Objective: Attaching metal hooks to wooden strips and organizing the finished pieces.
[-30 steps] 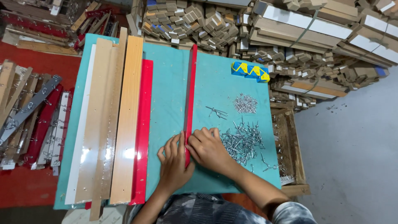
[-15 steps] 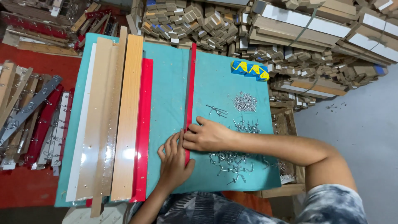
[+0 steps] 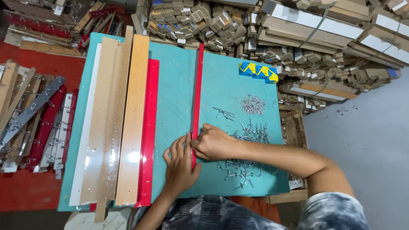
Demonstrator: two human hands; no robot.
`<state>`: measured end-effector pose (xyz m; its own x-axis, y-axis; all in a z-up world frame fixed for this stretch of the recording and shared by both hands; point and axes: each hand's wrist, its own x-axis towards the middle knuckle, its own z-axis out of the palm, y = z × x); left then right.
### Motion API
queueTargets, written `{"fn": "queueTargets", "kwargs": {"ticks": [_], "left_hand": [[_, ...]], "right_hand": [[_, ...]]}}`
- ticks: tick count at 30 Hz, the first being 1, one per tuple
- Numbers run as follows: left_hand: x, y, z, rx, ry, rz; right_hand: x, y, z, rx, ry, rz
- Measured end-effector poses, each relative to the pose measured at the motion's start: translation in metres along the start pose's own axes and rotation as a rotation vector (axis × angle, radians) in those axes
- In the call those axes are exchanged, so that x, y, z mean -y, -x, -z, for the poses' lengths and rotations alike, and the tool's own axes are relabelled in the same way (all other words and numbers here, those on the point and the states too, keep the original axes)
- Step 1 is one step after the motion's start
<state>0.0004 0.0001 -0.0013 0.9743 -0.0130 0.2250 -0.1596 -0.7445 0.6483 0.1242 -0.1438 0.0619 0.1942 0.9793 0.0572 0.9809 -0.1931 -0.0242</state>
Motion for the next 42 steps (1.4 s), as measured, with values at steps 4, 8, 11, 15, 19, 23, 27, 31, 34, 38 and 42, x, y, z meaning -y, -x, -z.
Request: {"fn": "queueTargets", "kwargs": {"ticks": [4, 8, 11, 15, 19, 23, 27, 31, 34, 38, 42], "left_hand": [[-0.003, 0.001, 0.001, -0.055, -0.017, -0.015], [-0.005, 0.001, -0.001, -0.065, -0.015, -0.012], [-0.004, -0.001, 0.0, -0.057, -0.036, -0.003], [-0.005, -0.002, -0.001, -0.021, -0.026, 0.029], [0.0, -0.001, 0.001, 0.016, -0.027, 0.039], [0.0, -0.002, 0.013, 0.032, 0.12, 0.05], [0.004, -0.004, 0.018, 0.023, 0.344, 0.126], [-0.001, -0.004, 0.024, 0.033, 0.327, 0.131], [0.0, -0.001, 0.021, 0.012, 0.202, 0.044], [0.001, -0.004, 0.02, 0.033, 0.171, 0.072], [-0.001, -0.004, 0.022, 0.025, 0.117, 0.073]], "right_hand": [[0.025, -0.01, -0.01, 0.264, -0.113, -0.429], [0.04, -0.014, -0.017, 0.312, -0.239, -0.846], [0.046, -0.024, -0.012, 0.302, -0.297, -1.009], [0.052, -0.027, -0.013, 0.309, -0.259, -1.085], [0.05, -0.014, -0.009, 0.096, -0.179, -0.984], [0.014, 0.009, 0.022, 0.016, -0.617, -1.027], [-0.031, 0.068, 0.027, -0.121, -0.451, -1.205], [-0.045, 0.103, 0.021, -0.292, -0.427, -1.079], [-0.048, 0.1, 0.0, -0.327, -0.449, -0.927], [-0.061, 0.083, -0.023, -0.218, -0.371, -0.976], [-0.07, 0.071, -0.026, -0.166, -0.404, -0.974]]}}
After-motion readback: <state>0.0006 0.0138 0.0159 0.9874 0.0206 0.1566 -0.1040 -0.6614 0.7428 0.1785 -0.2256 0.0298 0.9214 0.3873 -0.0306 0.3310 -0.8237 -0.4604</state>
